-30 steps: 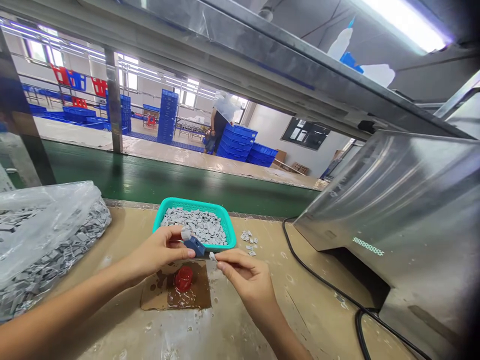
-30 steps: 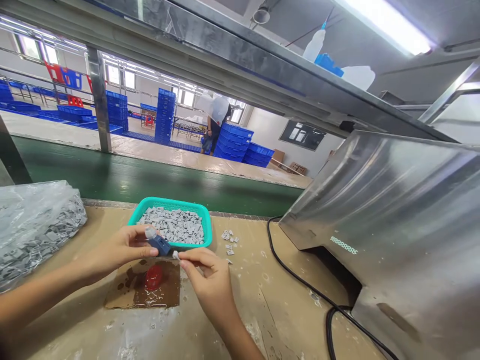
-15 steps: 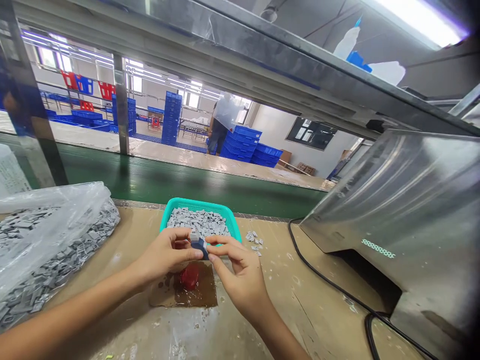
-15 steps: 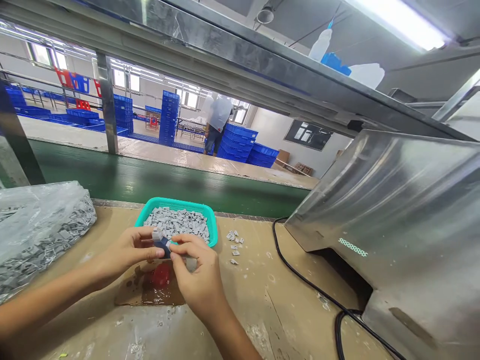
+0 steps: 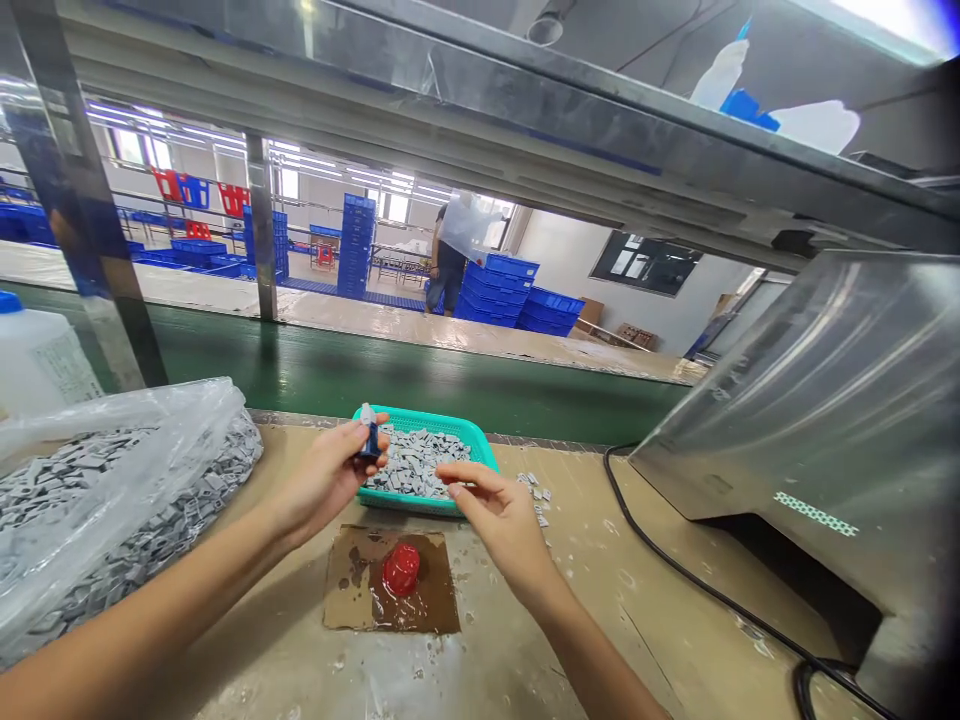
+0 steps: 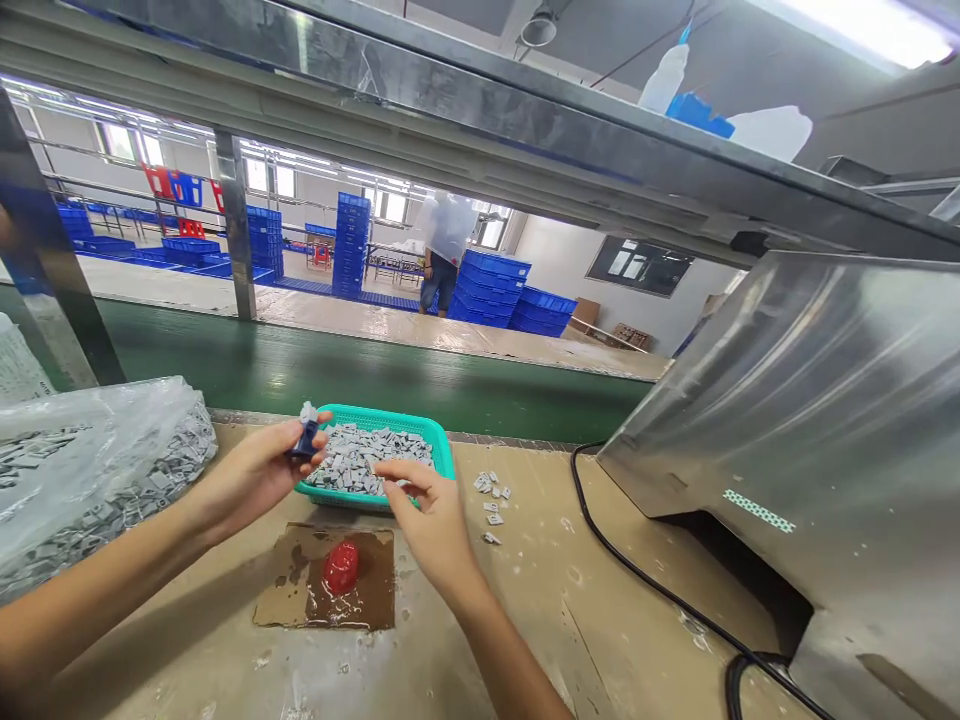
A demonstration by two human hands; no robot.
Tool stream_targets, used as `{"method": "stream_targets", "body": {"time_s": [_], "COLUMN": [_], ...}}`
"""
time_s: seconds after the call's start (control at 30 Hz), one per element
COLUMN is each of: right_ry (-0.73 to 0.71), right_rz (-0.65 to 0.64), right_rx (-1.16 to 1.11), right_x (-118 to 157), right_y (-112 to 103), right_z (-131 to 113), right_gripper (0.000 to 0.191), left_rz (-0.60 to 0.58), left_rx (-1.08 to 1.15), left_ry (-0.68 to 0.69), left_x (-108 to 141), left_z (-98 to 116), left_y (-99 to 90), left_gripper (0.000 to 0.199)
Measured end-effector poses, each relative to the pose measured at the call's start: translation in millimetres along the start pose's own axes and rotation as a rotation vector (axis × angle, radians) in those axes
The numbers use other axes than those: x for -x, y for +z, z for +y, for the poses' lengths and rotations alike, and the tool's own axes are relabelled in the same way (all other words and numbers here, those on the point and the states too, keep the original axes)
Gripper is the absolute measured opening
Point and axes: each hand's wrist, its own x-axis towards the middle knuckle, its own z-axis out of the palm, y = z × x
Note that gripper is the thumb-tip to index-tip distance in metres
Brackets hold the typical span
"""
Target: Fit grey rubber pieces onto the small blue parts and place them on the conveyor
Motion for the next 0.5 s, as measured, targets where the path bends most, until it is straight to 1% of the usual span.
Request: {"method": "stream_targets", "body": {"time_s": [0.03, 0.1, 0.2, 0.27, 0.37, 0.43, 0.5], "right_ry": [0.015, 0.023, 0.01, -0.001, -0.007, -0.011, -0.016], "right_rz": [0.012, 0.03, 0.068, 0.075, 0.053, 0.026, 0.0], "right_rx": [0.022, 0.066, 0.154, 0.197, 0.217, 0.21, 0.193], "right_x": [-5, -15, -30, -37, -43, -45, -47], "right_y": [-3, -8, -11, -12, -15, -17, -18], "right_z": [6, 18, 30, 34, 38, 41, 46], "right_gripper": [0.019, 0.02, 0.019, 0.019, 0.021, 0.022, 0.023], "left_rz": [-0.018, -0.008, 0.069, 0.11, 0.161, 0.215, 0.288], "left_rx": [-0.014, -0.037, -0.068, -0.09, -0.135, -0.16, -0.168], "left_ry": [0.039, 0.116, 0.235, 0.285, 0.262, 0.202, 0.137], "left_x": [-4, -12, -24, -32, -49, -65, -82], "left_z": [3, 9, 16, 19, 21, 22, 23], "left_y": [-3.9, -11.1, -21.3, -29.8, -46.5, -58.6, -69.5], "left_gripper": [0.024, 0.025, 0.023, 0.023, 0.019, 0.013, 0.012]}}
